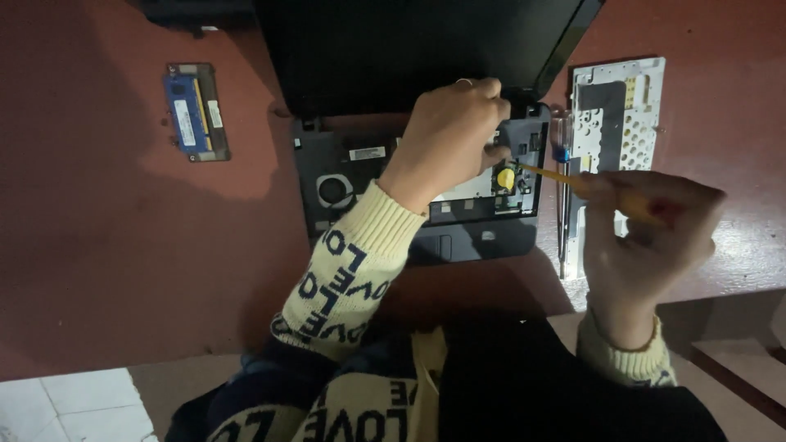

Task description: Removing screws from the internal base and components of a laptop using a screwdriver.

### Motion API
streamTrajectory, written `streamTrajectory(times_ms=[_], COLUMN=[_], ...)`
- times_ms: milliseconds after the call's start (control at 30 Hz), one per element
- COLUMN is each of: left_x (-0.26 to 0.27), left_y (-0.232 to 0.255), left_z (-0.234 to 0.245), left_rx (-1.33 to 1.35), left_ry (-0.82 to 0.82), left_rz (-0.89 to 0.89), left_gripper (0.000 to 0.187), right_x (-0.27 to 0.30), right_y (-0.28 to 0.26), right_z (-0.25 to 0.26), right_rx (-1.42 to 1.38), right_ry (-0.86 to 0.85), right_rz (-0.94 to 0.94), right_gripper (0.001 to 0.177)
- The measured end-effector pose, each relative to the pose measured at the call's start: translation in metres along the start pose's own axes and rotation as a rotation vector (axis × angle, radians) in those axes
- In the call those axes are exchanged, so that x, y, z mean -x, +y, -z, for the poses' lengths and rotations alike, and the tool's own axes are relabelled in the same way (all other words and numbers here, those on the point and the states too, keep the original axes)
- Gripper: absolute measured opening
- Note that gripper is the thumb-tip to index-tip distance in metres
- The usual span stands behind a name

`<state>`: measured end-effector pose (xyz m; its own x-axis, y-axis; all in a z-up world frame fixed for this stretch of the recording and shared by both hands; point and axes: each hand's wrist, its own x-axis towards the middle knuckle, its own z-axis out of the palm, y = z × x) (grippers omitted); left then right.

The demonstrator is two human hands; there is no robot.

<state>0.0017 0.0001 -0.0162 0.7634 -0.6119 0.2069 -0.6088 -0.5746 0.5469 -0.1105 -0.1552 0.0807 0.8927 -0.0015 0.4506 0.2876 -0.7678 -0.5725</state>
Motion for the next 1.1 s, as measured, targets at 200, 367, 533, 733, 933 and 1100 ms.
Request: streamTrajectory(times_ms=[200, 367, 533, 733, 933, 1100], left_x=[0.0, 0.001, 0.003, -0.003, -0.003, -0.007], left_y=[0.0, 0.001, -0.001, -0.001, -0.003, -0.002], left_z=[0.0, 0.0, -0.004, -0.006, -0.009, 0.0], left_rx=[0.006, -0.015, 0.087, 0.045, 0.049, 0.08], left_ry=[-0.032, -0.019, 0.059, -0.117, -0.079, -0.232], left_rz=[0.027, 0.021, 0.001, 0.09, 0.069, 0.106], left_gripper=[0.033, 0.033, 0.03, 0.036, 0.036, 0.037], right_x=[0.002, 0.001, 0.002, -0.009, -0.041, -0.03], right_y=[0.004, -0.002, 0.003, -0.008, -0.024, -0.017], right_z=[-0.006, -0.009, -0.01, 0.002, 0.027, 0.035], right_rx=[-0.008, 0.034, 0.086, 0.196, 0.178, 0.404], right_ry=[-0.011, -0.015, -0.01, -0.387, -0.682, -0.655], right_rz=[-0.058, -0.059, 0.004, 0.101, 0.129, 0.073], right_gripper=[0.032, 0.03, 0.037, 0.031, 0.014, 0.031])
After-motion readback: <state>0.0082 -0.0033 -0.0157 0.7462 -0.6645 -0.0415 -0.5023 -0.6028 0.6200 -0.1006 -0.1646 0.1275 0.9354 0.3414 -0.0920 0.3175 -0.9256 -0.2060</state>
